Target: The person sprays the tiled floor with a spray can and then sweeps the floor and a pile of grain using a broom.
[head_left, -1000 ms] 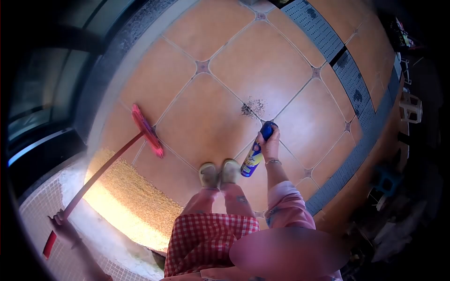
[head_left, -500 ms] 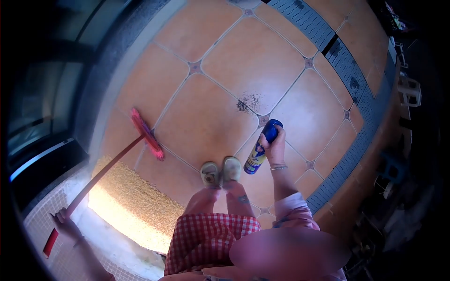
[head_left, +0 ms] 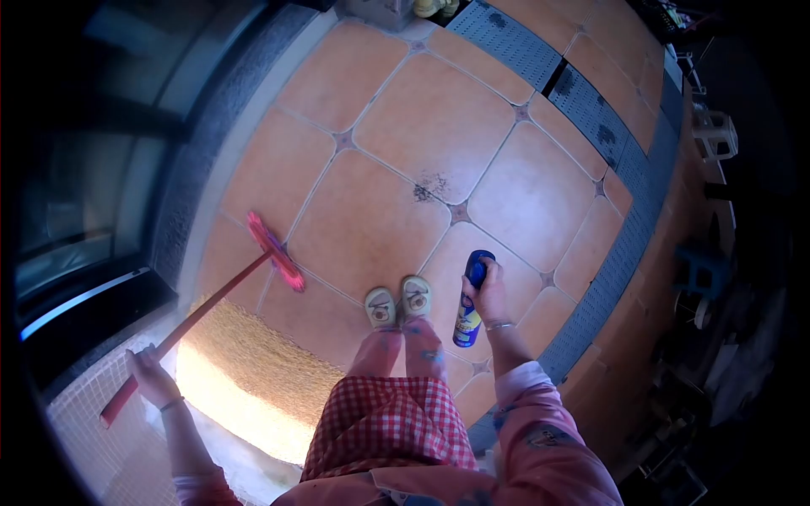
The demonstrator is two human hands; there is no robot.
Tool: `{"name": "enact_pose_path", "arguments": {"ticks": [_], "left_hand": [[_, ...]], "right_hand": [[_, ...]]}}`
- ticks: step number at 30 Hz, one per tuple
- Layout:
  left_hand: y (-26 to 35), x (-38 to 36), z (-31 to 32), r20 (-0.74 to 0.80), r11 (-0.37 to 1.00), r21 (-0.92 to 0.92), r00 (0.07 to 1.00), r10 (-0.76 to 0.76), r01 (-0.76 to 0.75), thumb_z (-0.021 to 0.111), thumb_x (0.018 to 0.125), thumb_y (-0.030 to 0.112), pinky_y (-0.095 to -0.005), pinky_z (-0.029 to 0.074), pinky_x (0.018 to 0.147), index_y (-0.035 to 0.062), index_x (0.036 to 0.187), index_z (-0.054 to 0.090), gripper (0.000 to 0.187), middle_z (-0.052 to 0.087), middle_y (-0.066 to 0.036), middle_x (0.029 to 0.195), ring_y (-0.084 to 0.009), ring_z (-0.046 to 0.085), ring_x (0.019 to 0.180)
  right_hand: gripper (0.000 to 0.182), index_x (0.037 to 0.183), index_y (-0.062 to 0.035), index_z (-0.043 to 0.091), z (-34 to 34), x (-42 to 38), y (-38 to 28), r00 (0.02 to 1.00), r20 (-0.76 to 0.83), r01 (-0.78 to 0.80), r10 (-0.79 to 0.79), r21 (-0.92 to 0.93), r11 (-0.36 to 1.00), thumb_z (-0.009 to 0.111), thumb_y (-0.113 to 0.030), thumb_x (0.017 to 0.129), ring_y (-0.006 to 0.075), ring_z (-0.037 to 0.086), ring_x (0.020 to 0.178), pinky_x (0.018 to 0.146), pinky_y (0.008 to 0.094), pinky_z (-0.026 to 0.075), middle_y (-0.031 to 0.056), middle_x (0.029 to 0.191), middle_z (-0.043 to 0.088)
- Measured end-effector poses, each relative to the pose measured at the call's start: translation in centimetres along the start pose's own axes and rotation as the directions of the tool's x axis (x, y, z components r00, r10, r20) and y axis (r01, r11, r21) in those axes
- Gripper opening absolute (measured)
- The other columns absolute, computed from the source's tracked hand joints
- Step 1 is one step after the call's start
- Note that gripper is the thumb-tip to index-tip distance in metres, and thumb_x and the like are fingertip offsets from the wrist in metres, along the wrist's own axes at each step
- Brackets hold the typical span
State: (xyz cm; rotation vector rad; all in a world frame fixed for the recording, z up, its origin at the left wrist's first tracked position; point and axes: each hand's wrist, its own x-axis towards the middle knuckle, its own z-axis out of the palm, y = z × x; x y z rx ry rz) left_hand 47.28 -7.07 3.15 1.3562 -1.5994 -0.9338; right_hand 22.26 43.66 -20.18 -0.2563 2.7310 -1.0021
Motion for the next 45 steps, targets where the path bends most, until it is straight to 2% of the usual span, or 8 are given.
{"name": "enact_pose_path", "arguments": {"ticks": [5, 7, 14, 16, 22, 28, 31, 45], "left_hand": [[-1.7, 1.1, -1.7, 0.035, 0.999, -0.012, 0.999, 0.04, -0.039, 0.05, 0.087, 0.026, -0.0315, 0.034, 0.08, 0.0105, 0.06, 0.036, 0.034, 0.037, -0.002, 0.06, -0.0174, 0.045, 0.068], [-3.2, 2.7, -3.8, 0.135, 0.873, 0.485, 0.991, -0.02, -0.048, 0.044, 0.089, 0.027, -0.0301, 0.041, 0.087, 0.0011, 0.125, 0.038, 0.045, 0.049, -0.017, 0.114, -0.027, 0.053, 0.099], [0.0, 0.0, -0.5, 0.163, 0.99, 0.076, 0.978, -0.131, 0.12, 0.042, 0.091, 0.023, -0.0256, 0.043, 0.082, -0.006, 0.112, 0.045, 0.037, 0.052, -0.011, 0.099, -0.0174, 0.054, 0.09], [2.1, -2.0, 1.4, 0.085, 0.973, -0.177, 0.987, -0.137, 0.15, 0.046, 0.089, 0.026, -0.027, 0.033, 0.072, 0.0102, 0.065, 0.041, 0.029, 0.038, -0.001, 0.064, -0.0145, 0.04, 0.066], [-0.6, -0.8, -1.4, 0.167, 0.983, 0.182, 0.984, -0.062, 0.031, 0.038, 0.093, 0.02, -0.0258, 0.042, 0.081, -0.0075, 0.102, 0.047, 0.03, 0.052, -0.009, 0.093, -0.0165, 0.054, 0.085], [-0.2, -2.1, -0.8, 0.249, 0.935, 0.336, 0.968, 0.03, -0.115, 0.037, 0.093, 0.02, -0.0271, 0.041, 0.081, -0.0052, 0.098, 0.051, 0.029, 0.053, -0.009, 0.09, -0.0176, 0.053, 0.081], [3.0, -5.0, 2.0, 0.124, 0.996, -0.043, 0.99, -0.071, 0.077, 0.045, 0.09, 0.025, -0.0299, 0.034, 0.076, 0.0095, 0.064, 0.037, 0.031, 0.037, -0.002, 0.063, -0.0156, 0.041, 0.068], [2.1, -4.0, 1.4, 0.09, 0.995, -0.06, 0.993, -0.078, 0.084, 0.049, 0.088, 0.023, -0.0308, 0.035, 0.077, 0.0094, 0.062, 0.035, 0.032, 0.034, -0.001, 0.06, -0.0161, 0.042, 0.066]], "right_hand": [[0.053, 0.111, -0.0061, 0.039, -0.2, -1.4, -0.9, 1.0, -0.019, -0.021, 0.022, 0.019, 1.0, 0.068, -0.018, 0.068, 0.0392, 0.052, 0.085, 0.072, 0.0399, 0.047, 0.0237, 0.105, 0.043], [0.053, 0.111, -0.0059, 0.039, -0.5, -2.0, -1.3, 0.998, -0.02, -0.061, 0.062, 0.011, 0.998, 0.068, -0.018, 0.068, 0.0392, 0.052, 0.085, 0.072, 0.0398, 0.047, 0.0237, 0.105, 0.043], [0.053, 0.111, -0.0051, 0.039, -2.0, -4.3, -1.6, 0.993, -0.06, -0.098, 0.099, 0.016, 0.995, 0.068, -0.019, 0.068, 0.0396, 0.052, 0.087, 0.072, 0.04, 0.047, 0.0242, 0.105, 0.043], [0.054, 0.111, -0.0056, 0.039, -2.4, -4.5, -1.7, 0.996, -0.063, -0.056, 0.056, 0.004, 0.998, 0.068, -0.019, 0.068, 0.0401, 0.052, 0.087, 0.073, 0.0405, 0.047, 0.0245, 0.105, 0.043], [0.055, 0.113, -0.0084, 0.038, -2.1, -3.5, -3.5, 0.999, 0.029, 0.024, -0.024, 0.025, 0.999, 0.068, -0.019, 0.068, 0.0419, 0.051, 0.089, 0.074, 0.042, 0.047, 0.0255, 0.106, 0.042], [0.051, 0.11, -0.0094, 0.04, 0.0, -2.1, -3.0, 0.989, 0.144, 0.007, -0.007, -0.003, 1.0, 0.067, -0.02, 0.068, 0.041, 0.051, 0.084, 0.071, 0.0429, 0.047, 0.0241, 0.099, 0.044], [0.051, 0.11, -0.0095, 0.041, 0.0, -2.6, -2.5, 0.979, 0.205, 0.008, -0.001, -0.031, 0.999, 0.067, -0.02, 0.068, 0.0413, 0.051, 0.085, 0.072, 0.0427, 0.047, 0.0247, 0.1, 0.044], [0.055, 0.113, -0.0083, 0.039, -0.2, 1.4, -4.5, 0.989, 0.097, 0.111, -0.112, 0.019, 0.994, 0.068, -0.02, 0.068, 0.0415, 0.051, 0.089, 0.074, 0.0425, 0.047, 0.0263, 0.104, 0.043]]}}
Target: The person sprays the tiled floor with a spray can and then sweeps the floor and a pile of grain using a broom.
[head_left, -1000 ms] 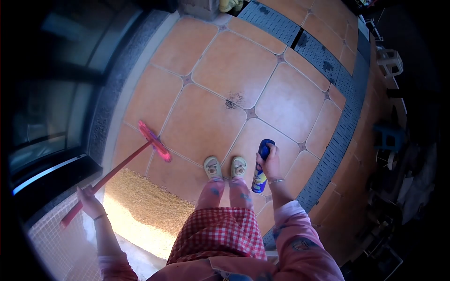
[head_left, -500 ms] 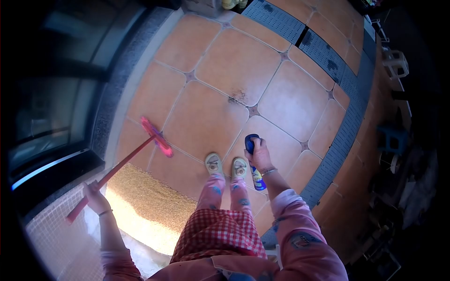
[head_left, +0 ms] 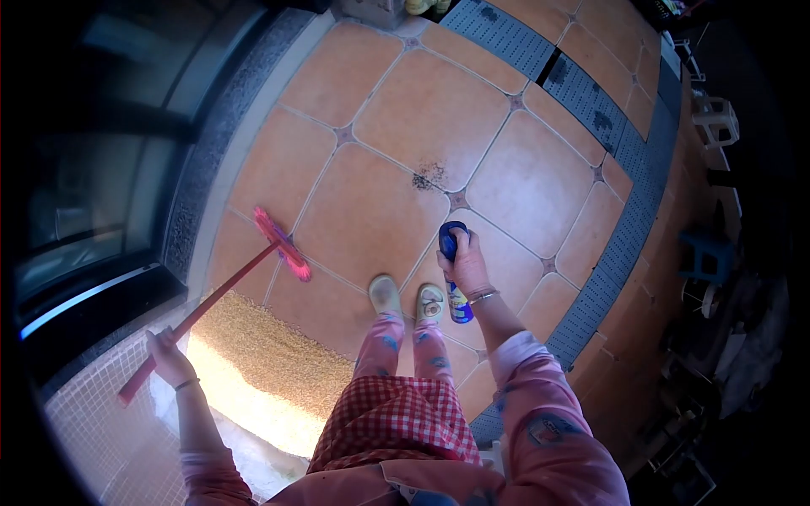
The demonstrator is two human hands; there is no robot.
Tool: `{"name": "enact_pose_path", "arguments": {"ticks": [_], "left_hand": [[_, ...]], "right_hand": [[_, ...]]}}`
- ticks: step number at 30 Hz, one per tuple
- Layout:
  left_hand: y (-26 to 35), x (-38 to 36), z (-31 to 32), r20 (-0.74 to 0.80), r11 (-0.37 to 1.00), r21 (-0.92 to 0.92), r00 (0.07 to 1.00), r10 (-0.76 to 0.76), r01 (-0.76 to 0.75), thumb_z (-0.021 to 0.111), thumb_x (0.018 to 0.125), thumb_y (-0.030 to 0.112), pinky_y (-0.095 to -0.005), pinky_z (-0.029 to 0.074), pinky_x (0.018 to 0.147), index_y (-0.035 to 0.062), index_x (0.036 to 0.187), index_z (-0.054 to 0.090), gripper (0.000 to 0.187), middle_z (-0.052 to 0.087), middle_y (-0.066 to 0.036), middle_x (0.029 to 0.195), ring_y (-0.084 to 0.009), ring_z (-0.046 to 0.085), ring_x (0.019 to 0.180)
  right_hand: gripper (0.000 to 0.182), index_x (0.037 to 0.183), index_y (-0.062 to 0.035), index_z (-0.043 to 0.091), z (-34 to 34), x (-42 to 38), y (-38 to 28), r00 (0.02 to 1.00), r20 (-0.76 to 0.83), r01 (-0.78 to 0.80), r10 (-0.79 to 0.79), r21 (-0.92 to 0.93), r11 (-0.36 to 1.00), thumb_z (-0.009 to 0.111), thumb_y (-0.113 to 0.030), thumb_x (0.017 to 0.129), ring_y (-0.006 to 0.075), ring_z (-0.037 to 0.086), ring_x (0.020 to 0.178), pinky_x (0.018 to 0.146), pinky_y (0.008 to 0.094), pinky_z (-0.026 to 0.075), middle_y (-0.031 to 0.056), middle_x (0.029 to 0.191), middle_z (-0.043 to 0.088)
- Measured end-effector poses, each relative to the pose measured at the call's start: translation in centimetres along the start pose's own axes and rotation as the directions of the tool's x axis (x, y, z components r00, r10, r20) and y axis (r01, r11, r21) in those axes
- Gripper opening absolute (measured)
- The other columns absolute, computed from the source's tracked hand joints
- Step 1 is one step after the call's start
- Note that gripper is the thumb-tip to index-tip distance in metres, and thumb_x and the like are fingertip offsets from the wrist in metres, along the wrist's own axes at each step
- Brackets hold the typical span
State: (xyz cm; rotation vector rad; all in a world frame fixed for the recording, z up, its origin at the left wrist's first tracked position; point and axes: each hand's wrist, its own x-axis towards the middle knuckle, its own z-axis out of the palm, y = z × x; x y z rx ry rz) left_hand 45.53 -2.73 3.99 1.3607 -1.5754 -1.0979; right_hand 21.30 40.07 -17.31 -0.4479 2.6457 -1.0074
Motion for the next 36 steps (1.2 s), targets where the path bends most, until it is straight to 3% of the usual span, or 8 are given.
{"name": "enact_pose_path", "arguments": {"ticks": [6, 17, 19, 22, 25, 29, 31, 36], "left_hand": [[0.8, -0.4, 0.5, 0.024, 0.999, 0.039, 1.0, 0.007, -0.008, 0.049, 0.088, 0.024, -0.0307, 0.035, 0.077, 0.0101, 0.062, 0.036, 0.033, 0.035, -0.002, 0.06, -0.0158, 0.043, 0.066], [-1.8, 2.3, -2.0, 0.046, 0.989, 0.104, 0.994, 0.097, -0.102, 0.048, 0.089, 0.024, -0.0309, 0.035, 0.079, 0.0104, 0.061, 0.035, 0.033, 0.035, -0.001, 0.059, -0.0156, 0.042, 0.066], [-1.9, 2.9, -2.9, 0.122, 0.919, 0.38, 0.991, 0.062, -0.104, 0.037, 0.092, 0.026, -0.0276, 0.039, 0.078, -0.0009, 0.083, 0.055, 0.034, 0.056, -0.009, 0.086, -0.0184, 0.052, 0.076], [-0.8, 2.0, -1.5, 0.021, 0.987, 0.14, 0.997, -0.077, 0.073, 0.038, 0.092, 0.026, -0.0274, 0.039, 0.078, -0.0017, 0.082, 0.055, 0.034, 0.055, -0.008, 0.082, -0.0168, 0.051, 0.076], [-0.5, 1.7, -1.2, 0.063, 0.958, 0.287, 0.998, -0.009, -0.009, 0.038, 0.092, 0.028, -0.0272, 0.039, 0.078, -0.0022, 0.081, 0.054, 0.036, 0.054, -0.007, 0.078, -0.0153, 0.051, 0.076], [-1.1, 2.0, -1.2, 0.075, 0.983, 0.184, 0.997, -0.024, 0.01, 0.039, 0.092, 0.028, -0.0274, 0.039, 0.077, -0.0021, 0.08, 0.054, 0.036, 0.054, -0.007, 0.078, -0.0153, 0.051, 0.077], [0.0, 0.8, 0.5, 0.049, 0.991, 0.098, 0.995, 0.085, -0.089, 0.048, 0.088, 0.022, -0.0295, 0.037, 0.075, 0.0096, 0.065, 0.038, 0.028, 0.034, -0.001, 0.06, -0.0146, 0.041, 0.065], [1.1, 0.1, 1.5, -0.004, 0.999, 0.042, 1.0, -0.01, 0.01, 0.049, 0.087, 0.024, -0.0282, 0.036, 0.074, 0.0094, 0.066, 0.042, 0.027, 0.036, 0.0, 0.062, -0.014, 0.042, 0.065]], "right_hand": [[0.052, 0.112, -0.0109, 0.039, 1.5, 3.0, 0.4, 0.981, 0.107, -0.159, 0.163, -0.05, 0.986, 0.066, -0.021, 0.069, 0.0402, 0.051, 0.088, 0.073, 0.0434, 0.046, 0.0239, 0.101, 0.044], [0.053, 0.113, -0.0105, 0.038, 0.3, 1.1, 2.8, 0.994, -0.031, -0.105, 0.103, -0.04, 0.994, 0.066, -0.022, 0.069, 0.041, 0.052, 0.087, 0.071, 0.0437, 0.047, 0.0243, 0.104, 0.043], [0.053, 0.112, -0.0104, 0.039, -0.1, 1.6, 2.6, 0.977, 0.013, -0.214, 0.214, 0.076, 0.974, 0.067, -0.021, 0.069, 0.0414, 0.052, 0.083, 0.07, 0.0438, 0.047, 0.0244, 0.103, 0.043], [0.051, 0.111, -0.0104, 0.04, -0.3, 2.1, 2.6, 0.936, 0.091, -0.352, 0.341, 0.164, 0.922, 0.067, -0.019, 0.069, 0.0386, 0.054, 0.077, 0.064, 0.0417, 0.049, 0.0234, 0.101, 0.044], [0.049, 0.11, -0.0103, 0.04, 0.4, 1.3, 4.0, 0.986, -0.121, -0.121, 0.111, -0.085, 0.989, 0.066, -0.016, 0.069, 0.0343, 0.056, 0.072, 0.058, 0.0384, 0.05, 0.0221, 0.1, 0.044], [0.05, 0.11, -0.0106, 0.04, -0.5, 0.1, 4.0, 0.974, -0.051, -0.22, 0.22, 0.007, 0.975, 0.067, -0.016, 0.069, 0.033, 0.056, 0.071, 0.057, 0.0378, 0.05, 0.0214, 0.1, 0.043], [0.052, 0.111, -0.0096, 0.04, -1.3, 0.0, 4.1, 0.96, -0.085, -0.264, 0.268, 0.047, 0.963, 0.068, -0.017, 0.068, 0.0352, 0.055, 0.077, 0.065, 0.0397, 0.049, 0.0216, 0.102, 0.043], [0.053, 0.112, -0.0075, 0.039, -2.3, 1.6, 6.7, 0.938, -0.236, -0.255, 0.253, 0.025, 0.967, 0.068, -0.018, 0.068, 0.0369, 0.053, 0.084, 0.071, 0.0395, 0.048, 0.0219, 0.102, 0.043]]}}
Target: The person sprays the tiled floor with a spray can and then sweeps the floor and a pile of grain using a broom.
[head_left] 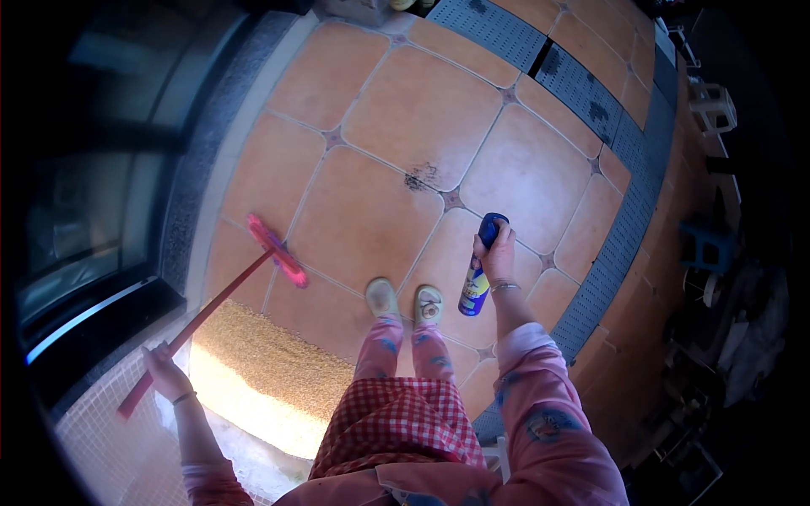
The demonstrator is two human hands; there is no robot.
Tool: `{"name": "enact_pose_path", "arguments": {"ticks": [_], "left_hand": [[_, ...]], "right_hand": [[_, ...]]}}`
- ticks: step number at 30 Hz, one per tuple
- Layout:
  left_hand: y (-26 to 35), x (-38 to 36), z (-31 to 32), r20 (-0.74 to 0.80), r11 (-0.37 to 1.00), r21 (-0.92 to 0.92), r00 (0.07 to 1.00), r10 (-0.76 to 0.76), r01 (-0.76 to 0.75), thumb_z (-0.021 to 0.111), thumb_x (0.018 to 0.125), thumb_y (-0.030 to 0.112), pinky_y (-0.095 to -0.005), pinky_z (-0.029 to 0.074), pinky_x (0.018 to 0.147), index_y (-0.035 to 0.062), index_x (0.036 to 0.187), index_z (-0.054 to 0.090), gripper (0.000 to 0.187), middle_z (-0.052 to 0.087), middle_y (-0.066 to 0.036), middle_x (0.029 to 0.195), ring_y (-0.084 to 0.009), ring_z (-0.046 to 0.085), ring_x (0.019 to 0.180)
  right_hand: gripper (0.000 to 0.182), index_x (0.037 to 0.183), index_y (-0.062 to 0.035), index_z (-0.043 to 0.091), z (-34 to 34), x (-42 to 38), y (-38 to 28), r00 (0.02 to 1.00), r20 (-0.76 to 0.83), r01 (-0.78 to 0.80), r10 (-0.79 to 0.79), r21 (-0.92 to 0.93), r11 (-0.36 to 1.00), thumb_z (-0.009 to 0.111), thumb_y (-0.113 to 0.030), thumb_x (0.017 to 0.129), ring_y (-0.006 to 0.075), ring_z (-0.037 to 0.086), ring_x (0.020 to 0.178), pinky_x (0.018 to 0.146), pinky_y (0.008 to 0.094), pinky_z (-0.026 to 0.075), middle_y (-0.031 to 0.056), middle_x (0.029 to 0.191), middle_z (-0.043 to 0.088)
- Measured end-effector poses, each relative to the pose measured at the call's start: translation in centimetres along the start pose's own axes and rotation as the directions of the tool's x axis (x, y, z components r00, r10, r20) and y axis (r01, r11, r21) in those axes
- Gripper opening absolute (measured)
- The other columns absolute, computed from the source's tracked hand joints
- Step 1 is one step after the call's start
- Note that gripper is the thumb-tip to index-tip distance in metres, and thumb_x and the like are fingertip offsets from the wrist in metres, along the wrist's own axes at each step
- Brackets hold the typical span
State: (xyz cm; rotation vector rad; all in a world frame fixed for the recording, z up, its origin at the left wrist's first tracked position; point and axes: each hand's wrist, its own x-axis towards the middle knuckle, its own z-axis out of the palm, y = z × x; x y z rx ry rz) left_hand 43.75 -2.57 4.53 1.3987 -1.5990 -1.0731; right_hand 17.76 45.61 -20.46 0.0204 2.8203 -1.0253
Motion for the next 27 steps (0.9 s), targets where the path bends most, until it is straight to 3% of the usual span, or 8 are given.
{"name": "enact_pose_path", "arguments": {"ticks": [6, 17, 21, 23, 24, 25, 27], "left_hand": [[0.9, -0.9, 1.1, 0.008, 0.998, 0.05, 1.0, 0.023, -0.024, 0.05, 0.087, 0.027, -0.026, 0.035, 0.071, 0.0086, 0.069, 0.047, 0.025, 0.038, 0.0, 0.064, -0.0126, 0.041, 0.066], [-0.5, 0.0, 0.0, 0.085, 0.982, 0.135, 0.989, 0.123, -0.134, 0.048, 0.088, 0.029, -0.0253, 0.033, 0.068, 0.0109, 0.065, 0.044, 0.029, 0.039, 0.001, 0.064, -0.0112, 0.04, 0.065], [-0.8, 0.3, -0.2, 0.063, 0.983, 0.139, 0.991, 0.115, -0.123, 0.049, 0.088, 0.028, -0.0273, 0.034, 0.072, 0.0098, 0.064, 0.043, 0.03, 0.039, 0.0, 0.062, -0.0128, 0.042, 0.066], [-1.3, 0.7, -1.0, 0.036, 0.982, 0.151, 0.993, 0.112, -0.116, 0.049, 0.087, 0.027, -0.0282, 0.035, 0.074, 0.0093, 0.064, 0.043, 0.03, 0.039, -0.001, 0.062, -0.0136, 0.043, 0.067], [-1.6, 1.2, -1.5, 0.023, 0.95, 0.295, 0.995, 0.099, -0.101, 0.043, 0.089, 0.026, -0.0296, 0.036, 0.08, 0.0023, 0.08, 0.048, 0.026, 0.047, -0.008, 0.078, -0.0186, 0.048, 0.078], [-1.9, 1.5, -1.9, 0.007, 0.898, 0.433, 0.996, 0.086, -0.081, 0.036, 0.091, 0.025, -0.0309, 0.037, 0.086, -0.0047, 0.096, 0.053, 0.035, 0.055, -0.015, 0.095, -0.0236, 0.053, 0.089], [-1.6, 1.2, -2.0, -0.002, 0.925, 0.38, 1.0, 0.029, -0.026, 0.035, 0.091, 0.025, -0.0311, 0.037, 0.086, -0.0049, 0.095, 0.053, 0.035, 0.055, -0.015, 0.094, -0.0237, 0.053, 0.089]], "right_hand": [[0.054, 0.112, -0.008, 0.037, 0.1, 0.4, 1.2, 0.991, 0.067, -0.111, 0.116, -0.071, 0.991, 0.067, -0.021, 0.069, 0.0399, 0.053, 0.084, 0.073, 0.0418, 0.047, 0.0241, 0.101, 0.044], [0.055, 0.113, -0.0068, 0.038, 0.1, 0.1, 1.2, 0.999, -0.028, -0.023, 0.024, 0.019, 1.0, 0.067, -0.021, 0.069, 0.0393, 0.052, 0.089, 0.076, 0.0412, 0.046, 0.0229, 0.103, 0.044], [0.055, 0.113, -0.0078, 0.038, 0.3, 2.3, 0.3, 0.997, -0.072, 0.022, -0.017, 0.064, 0.998, 0.067, -0.021, 0.069, 0.0385, 0.051, 0.089, 0.076, 0.0408, 0.046, 0.0229, 0.103, 0.044], [0.055, 0.113, -0.008, 0.038, 0.7, 3.1, 0.3, 0.999, -0.034, -0.038, 0.039, 0.049, 0.998, 0.067, -0.021, 0.068, 0.0384, 0.052, 0.088, 0.076, 0.0407, 0.046, 0.023, 0.102, 0.044], [0.055, 0.112, -0.0083, 0.037, 0.8, 3.5, 0.4, 0.995, 0.0, -0.096, 0.096, 0.031, 0.995, 0.067, -0.021, 0.068, 0.0384, 0.052, 0.087, 0.076, 0.0405, 0.046, 0.0231, 0.102, 0.044], [0.054, 0.112, -0.0082, 0.037, 0.9, 3.5, 0.5, 0.995, 0.003, -0.101, 0.101, 0.018, 0.995, 0.067, -0.02, 0.068, 0.0383, 0.053, 0.086, 0.075, 0.0404, 0.047, 0.0234, 0.102, 0.044], [0.054, 0.112, -0.0085, 0.037, 1.2, 3.0, 0.9, 0.994, 0.034, -0.107, 0.106, 0.008, 0.994, 0.067, -0.02, 0.068, 0.0383, 0.053, 0.085, 0.075, 0.0404, 0.047, 0.023, 0.102, 0.044]]}}
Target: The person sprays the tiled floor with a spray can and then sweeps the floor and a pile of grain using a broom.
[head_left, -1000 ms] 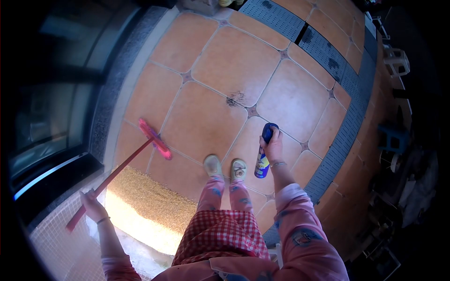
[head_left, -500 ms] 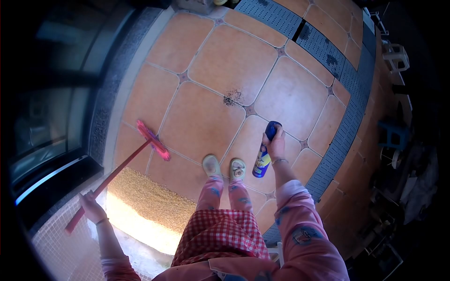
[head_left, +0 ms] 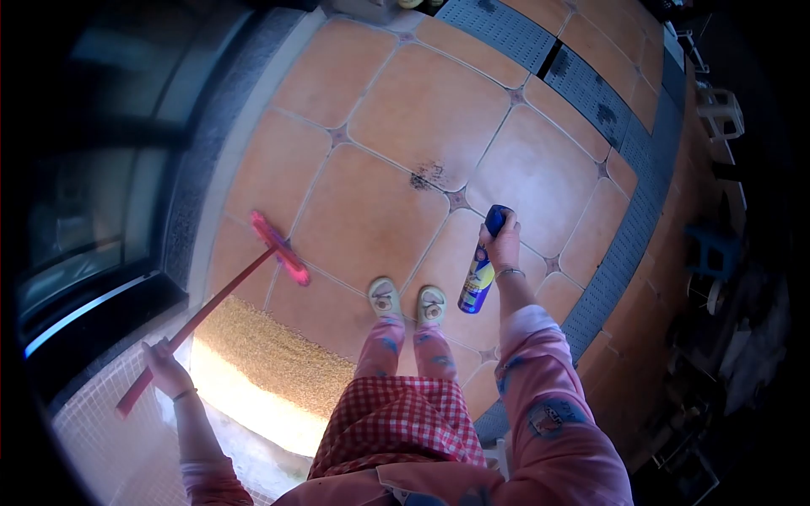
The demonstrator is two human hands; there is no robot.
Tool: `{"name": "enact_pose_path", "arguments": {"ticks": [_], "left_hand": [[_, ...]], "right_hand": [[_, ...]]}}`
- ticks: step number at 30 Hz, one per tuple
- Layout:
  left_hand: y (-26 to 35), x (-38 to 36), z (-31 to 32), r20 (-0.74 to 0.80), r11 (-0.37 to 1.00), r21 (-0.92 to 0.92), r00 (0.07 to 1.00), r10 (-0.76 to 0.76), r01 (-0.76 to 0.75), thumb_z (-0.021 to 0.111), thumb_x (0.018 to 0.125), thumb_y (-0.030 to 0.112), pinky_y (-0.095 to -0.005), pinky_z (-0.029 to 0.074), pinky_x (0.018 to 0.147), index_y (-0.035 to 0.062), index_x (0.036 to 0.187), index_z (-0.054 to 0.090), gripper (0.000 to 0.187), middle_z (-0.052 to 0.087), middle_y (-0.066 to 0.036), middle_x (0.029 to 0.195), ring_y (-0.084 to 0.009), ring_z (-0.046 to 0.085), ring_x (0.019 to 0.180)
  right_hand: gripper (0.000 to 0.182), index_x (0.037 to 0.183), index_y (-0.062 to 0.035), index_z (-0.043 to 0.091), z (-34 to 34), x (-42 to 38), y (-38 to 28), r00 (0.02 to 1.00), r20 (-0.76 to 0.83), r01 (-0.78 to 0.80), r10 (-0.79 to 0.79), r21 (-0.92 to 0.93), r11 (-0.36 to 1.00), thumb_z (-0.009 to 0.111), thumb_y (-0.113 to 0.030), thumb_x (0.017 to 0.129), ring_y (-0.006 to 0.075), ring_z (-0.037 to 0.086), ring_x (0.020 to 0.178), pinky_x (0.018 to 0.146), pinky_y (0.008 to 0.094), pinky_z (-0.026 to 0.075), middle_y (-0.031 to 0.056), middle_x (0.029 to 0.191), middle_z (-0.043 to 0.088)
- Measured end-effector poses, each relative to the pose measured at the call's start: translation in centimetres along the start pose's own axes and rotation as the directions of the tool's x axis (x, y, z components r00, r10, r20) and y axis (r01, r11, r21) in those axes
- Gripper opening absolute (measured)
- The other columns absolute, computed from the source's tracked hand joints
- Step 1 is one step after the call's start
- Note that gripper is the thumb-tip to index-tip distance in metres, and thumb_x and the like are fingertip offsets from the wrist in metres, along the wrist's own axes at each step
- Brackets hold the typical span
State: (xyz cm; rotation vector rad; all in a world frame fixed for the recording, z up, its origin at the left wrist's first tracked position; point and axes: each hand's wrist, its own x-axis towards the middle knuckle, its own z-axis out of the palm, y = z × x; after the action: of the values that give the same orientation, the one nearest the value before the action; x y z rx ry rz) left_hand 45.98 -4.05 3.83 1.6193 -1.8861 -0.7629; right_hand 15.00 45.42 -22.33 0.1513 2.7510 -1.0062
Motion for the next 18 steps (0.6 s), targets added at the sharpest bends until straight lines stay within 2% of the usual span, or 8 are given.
{"name": "enact_pose_path", "arguments": {"ticks": [3, 9, 10, 11, 14, 15, 16, 18], "left_hand": [[0.7, -0.3, -0.2, 0.028, 0.998, -0.018, 0.998, -0.059, 0.06, 0.035, 0.091, 0.024, -0.0314, 0.037, 0.086, -0.0052, 0.095, 0.053, 0.034, 0.056, -0.015, 0.094, -0.0236, 0.053, 0.089], [-0.5, 0.3, -0.9, 0.028, 0.999, 0.027, 0.998, -0.047, 0.047, 0.037, 0.09, 0.022, -0.0313, 0.038, 0.085, -0.0056, 0.099, 0.052, 0.032, 0.056, -0.015, 0.095, -0.0235, 0.053, 0.088], [-1.2, 0.7, -1.2, 0.035, 0.998, 0.063, 0.999, -0.022, 0.019, 0.037, 0.09, 0.021, -0.0313, 0.038, 0.086, -0.0057, 0.101, 0.051, 0.032, 0.056, -0.015, 0.095, -0.0237, 0.053, 0.088], [-2.0, 1.1, -1.4, 0.03, 0.998, 0.064, 0.999, -0.024, 0.022, 0.037, 0.09, 0.021, -0.0313, 0.038, 0.086, -0.0057, 0.101, 0.051, 0.032, 0.056, -0.015, 0.095, -0.0237, 0.053, 0.088], [-2.8, 1.5, -1.7, 0.028, 0.998, 0.058, 1.0, 0.008, -0.01, 0.039, 0.089, 0.02, -0.0313, 0.039, 0.084, -0.0053, 0.107, 0.049, 0.033, 0.056, -0.014, 0.095, -0.0237, 0.054, 0.088], [-1.7, 0.9, -0.8, -0.01, 0.994, -0.108, 0.999, 0.033, -0.034, 0.042, 0.089, 0.022, -0.0311, 0.037, 0.081, 0.0028, 0.083, 0.041, 0.02, 0.045, -0.008, 0.077, -0.0195, 0.048, 0.076], [-1.1, 0.5, -0.4, -0.051, 0.96, -0.272, 0.997, 0.052, -0.064, 0.045, 0.089, 0.023, -0.0309, 0.035, 0.078, 0.0109, 0.06, 0.032, 0.035, 0.034, -0.002, 0.058, -0.0152, 0.043, 0.063], [-0.8, 0.3, -0.4, -0.045, 0.963, -0.264, 0.998, 0.041, -0.051, 0.044, 0.09, 0.023, -0.0308, 0.035, 0.078, 0.0107, 0.06, 0.032, 0.034, 0.034, -0.002, 0.058, -0.015, 0.043, 0.063]], "right_hand": [[0.054, 0.112, -0.0091, 0.038, 0.3, -1.3, 0.2, 0.998, 0.058, -0.018, 0.019, -0.027, 0.999, 0.068, -0.019, 0.067, 0.0382, 0.053, 0.086, 0.074, 0.0405, 0.047, 0.0223, 0.102, 0.044], [0.055, 0.111, -0.0096, 0.04, 2.3, -1.1, -3.5, 0.974, 0.134, 0.179, -0.183, 0.037, 0.983, 0.069, -0.018, 0.066, 0.038, 0.052, 0.089, 0.076, 0.0405, 0.046, 0.0222, 0.102, 0.045], [0.051, 0.11, -0.0104, 0.04, 2.9, -0.6, -4.4, 0.955, 0.095, 0.28, -0.281, 0.022, 0.96, 0.068, -0.014, 0.067, 0.0347, 0.054, 0.08, 0.066, 0.0376, 0.049, 0.0209, 0.101, 0.044], [0.051, 0.11, -0.0104, 0.04, 3.4, -0.2, -5.5, 0.954, 0.099, 0.283, -0.284, 0.025, 0.959, 0.068, -0.014, 0.067, 0.0347, 0.054, 0.08, 0.066, 0.0376, 0.049, 0.0209, 0.101, 0.044], [0.046, 0.107, -0.0124, 0.042, 4.1, 0.8, -9.4, 0.965, 0.163, 0.182, -0.204, 0.14, 0.973, 0.065, -0.007, 0.068, 0.0256, 0.052, 0.051, 0.041, 0.0311, 0.046, 0.0179, 0.099, 0.042], [0.046, 0.107, -0.0124, 0.042, 4.7, 1.0, -9.6, 0.964, 0.169, 0.184, -0.207, 0.142, 0.973, 0.065, -0.007, 0.068, 0.0256, 0.052, 0.051, 0.041, 0.0311, 0.046, 0.0179, 0.099, 0.042], [0.046, 0.107, -0.0125, 0.042, 5.3, 1.1, -9.4, 0.965, 0.166, 0.187, -0.203, 0.104, 0.977, 0.066, -0.007, 0.068, 0.0261, 0.053, 0.052, 0.041, 0.0312, 0.046, 0.0183, 0.099, 0.042], [0.046, 0.106, -0.0126, 0.042, 6.0, 0.9, -8.8, 0.965, 0.167, 0.193, -0.201, 0.059, 0.979, 0.066, -0.007, 0.068, 0.0267, 0.053, 0.052, 0.041, 0.0314, 0.046, 0.0186, 0.099, 0.042]]}}
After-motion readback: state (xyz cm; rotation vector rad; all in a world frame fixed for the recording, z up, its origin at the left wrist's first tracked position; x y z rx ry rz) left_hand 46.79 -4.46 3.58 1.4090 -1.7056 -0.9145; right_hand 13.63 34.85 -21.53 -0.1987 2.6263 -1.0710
